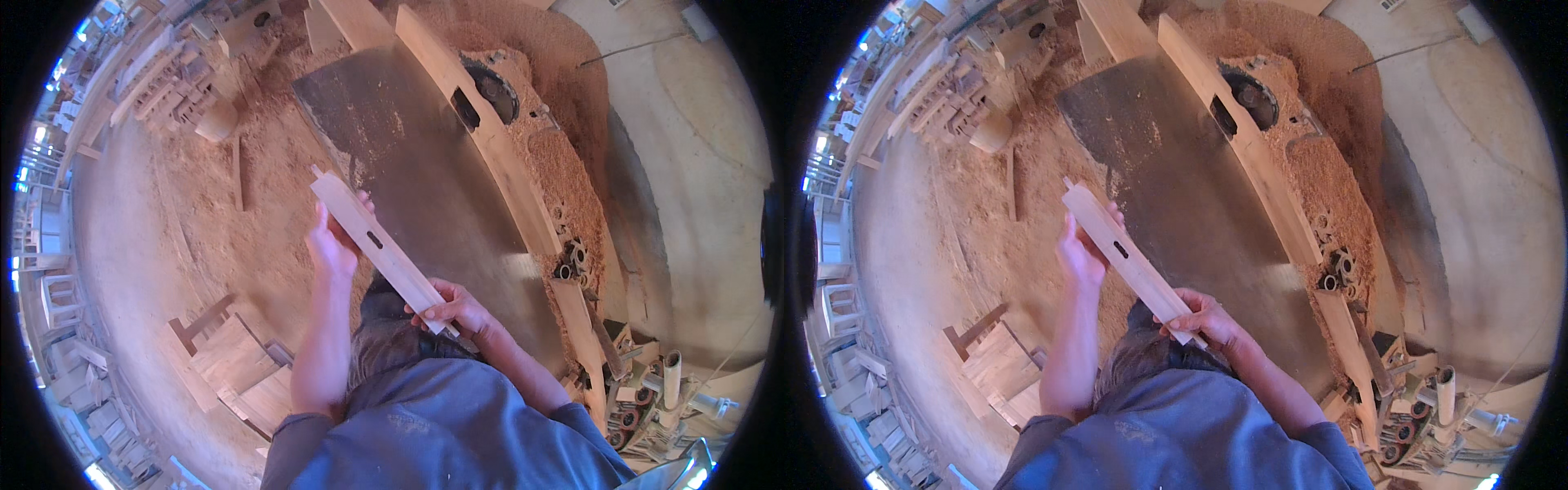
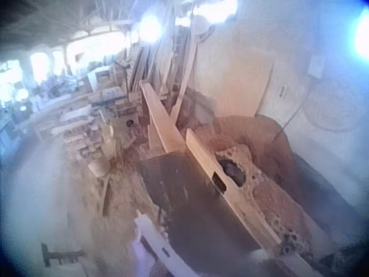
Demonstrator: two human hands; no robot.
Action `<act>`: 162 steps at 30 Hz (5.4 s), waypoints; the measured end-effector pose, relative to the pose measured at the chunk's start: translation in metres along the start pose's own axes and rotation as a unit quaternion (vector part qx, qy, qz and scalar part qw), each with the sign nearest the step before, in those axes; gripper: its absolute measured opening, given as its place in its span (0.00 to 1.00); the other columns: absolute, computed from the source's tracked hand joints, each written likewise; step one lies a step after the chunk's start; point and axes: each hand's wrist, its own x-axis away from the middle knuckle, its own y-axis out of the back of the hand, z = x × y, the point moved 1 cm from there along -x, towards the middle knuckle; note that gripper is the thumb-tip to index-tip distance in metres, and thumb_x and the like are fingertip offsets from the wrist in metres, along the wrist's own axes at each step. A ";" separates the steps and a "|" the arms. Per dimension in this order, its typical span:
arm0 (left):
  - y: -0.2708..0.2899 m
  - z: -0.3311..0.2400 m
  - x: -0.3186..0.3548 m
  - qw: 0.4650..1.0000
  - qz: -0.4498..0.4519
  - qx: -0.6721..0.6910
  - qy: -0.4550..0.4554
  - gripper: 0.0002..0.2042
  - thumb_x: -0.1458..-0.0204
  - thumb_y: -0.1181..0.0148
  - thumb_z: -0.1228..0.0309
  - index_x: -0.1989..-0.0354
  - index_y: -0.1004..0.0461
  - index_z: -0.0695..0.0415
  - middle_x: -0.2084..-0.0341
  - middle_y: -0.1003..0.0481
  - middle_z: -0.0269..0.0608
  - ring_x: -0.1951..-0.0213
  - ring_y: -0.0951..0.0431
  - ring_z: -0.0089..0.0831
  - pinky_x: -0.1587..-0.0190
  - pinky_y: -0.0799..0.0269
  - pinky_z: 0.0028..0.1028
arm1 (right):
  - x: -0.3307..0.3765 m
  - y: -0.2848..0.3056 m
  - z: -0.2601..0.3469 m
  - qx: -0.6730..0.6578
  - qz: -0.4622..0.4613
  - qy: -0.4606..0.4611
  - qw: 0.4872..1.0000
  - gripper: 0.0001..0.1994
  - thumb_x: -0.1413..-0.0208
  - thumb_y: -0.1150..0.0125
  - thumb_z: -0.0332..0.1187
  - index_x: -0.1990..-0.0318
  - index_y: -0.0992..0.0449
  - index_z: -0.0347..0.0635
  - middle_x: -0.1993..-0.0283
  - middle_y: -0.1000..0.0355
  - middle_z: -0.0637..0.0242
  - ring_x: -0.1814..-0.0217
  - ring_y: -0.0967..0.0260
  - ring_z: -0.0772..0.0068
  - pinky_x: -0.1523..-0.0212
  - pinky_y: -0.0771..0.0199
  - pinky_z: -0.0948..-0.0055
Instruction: The person shapes small wood components using a woodworking machine, feeds each piece along a guide, and places them onto a stack.
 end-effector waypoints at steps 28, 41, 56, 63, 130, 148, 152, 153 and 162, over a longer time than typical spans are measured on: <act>0.267 -0.013 -0.130 0.856 -0.418 -0.282 -0.115 0.11 0.36 0.52 0.69 0.53 0.26 0.61 0.62 0.22 0.48 0.60 0.19 0.40 0.61 0.19 0.41 | -0.151 -0.018 0.103 0.867 -0.042 0.264 0.421 0.33 0.57 0.35 0.26 0.37 0.25 0.46 0.53 0.33 0.61 0.46 0.33 0.56 0.45 0.33 0.60; 0.088 0.082 -0.057 0.875 -0.465 -0.133 0.007 0.16 0.34 0.61 0.70 0.44 0.29 0.58 0.57 0.26 0.44 0.53 0.23 0.36 0.49 0.27 0.38 | -0.016 0.047 0.138 0.884 -0.076 0.236 0.397 0.33 0.61 0.36 0.26 0.39 0.22 0.51 0.53 0.30 0.60 0.51 0.31 0.55 0.49 0.32 0.52; 0.151 -0.102 -0.057 0.957 -0.170 0.116 -0.204 0.33 0.34 0.57 0.38 0.42 0.29 0.59 0.51 0.25 0.56 0.46 0.26 0.58 0.41 0.30 0.59 | -0.115 -0.015 0.021 0.764 -0.183 0.380 0.489 0.32 0.53 0.36 0.27 0.35 0.25 0.61 0.53 0.34 0.60 0.47 0.34 0.53 0.47 0.35 0.52; 0.018 -0.026 -0.014 0.979 0.049 0.167 -0.110 0.40 0.40 0.53 0.33 0.35 0.32 0.57 0.36 0.30 0.59 0.37 0.30 0.62 0.34 0.35 0.57 | -0.042 0.020 0.005 0.698 -0.283 0.439 0.489 0.35 0.58 0.30 0.26 0.36 0.24 0.62 0.53 0.34 0.60 0.51 0.35 0.54 0.51 0.36 0.54; -0.117 0.242 -0.209 0.746 -0.055 -0.657 -0.096 0.34 0.44 0.37 0.66 0.32 0.37 0.71 0.46 0.23 0.66 0.39 0.25 0.55 0.38 0.32 0.40 | -0.040 0.203 0.069 0.625 -0.405 0.443 0.498 0.17 0.55 0.38 0.20 0.54 0.19 0.38 0.44 0.22 0.59 0.34 0.28 0.54 0.31 0.30 0.56; -0.150 0.199 -0.249 0.806 -0.015 -0.585 -0.090 0.15 0.38 0.41 0.70 0.44 0.29 0.57 0.79 0.27 0.36 0.87 0.33 0.24 0.88 0.44 0.26 | -0.097 0.191 0.107 0.625 -0.399 0.423 0.520 0.23 0.62 0.34 0.22 0.51 0.19 0.39 0.39 0.24 0.59 0.30 0.32 0.54 0.28 0.35 0.55; -0.155 0.183 -0.265 0.803 -0.027 -0.591 -0.067 0.11 0.37 0.42 0.69 0.49 0.28 0.56 0.80 0.27 0.36 0.87 0.33 0.24 0.89 0.46 0.26 | -0.115 0.187 0.120 0.634 -0.403 0.421 0.509 0.23 0.61 0.34 0.24 0.52 0.19 0.40 0.39 0.24 0.60 0.30 0.32 0.55 0.27 0.36 0.55; -0.157 0.179 -0.270 0.798 -0.030 -0.599 -0.059 0.11 0.37 0.42 0.69 0.49 0.28 0.56 0.80 0.27 0.36 0.87 0.33 0.24 0.89 0.46 0.26 | -0.120 0.186 0.123 0.636 -0.404 0.422 0.505 0.22 0.61 0.34 0.25 0.52 0.19 0.40 0.40 0.24 0.60 0.30 0.32 0.56 0.27 0.36 0.56; -0.165 0.144 -0.316 0.792 -0.024 -0.608 -0.051 0.13 0.36 0.44 0.70 0.45 0.29 0.53 0.81 0.28 0.35 0.88 0.34 0.24 0.88 0.47 0.27 | -0.173 0.179 0.154 0.634 -0.408 0.421 0.504 0.21 0.60 0.33 0.26 0.53 0.17 0.43 0.40 0.23 0.63 0.31 0.31 0.59 0.30 0.33 0.57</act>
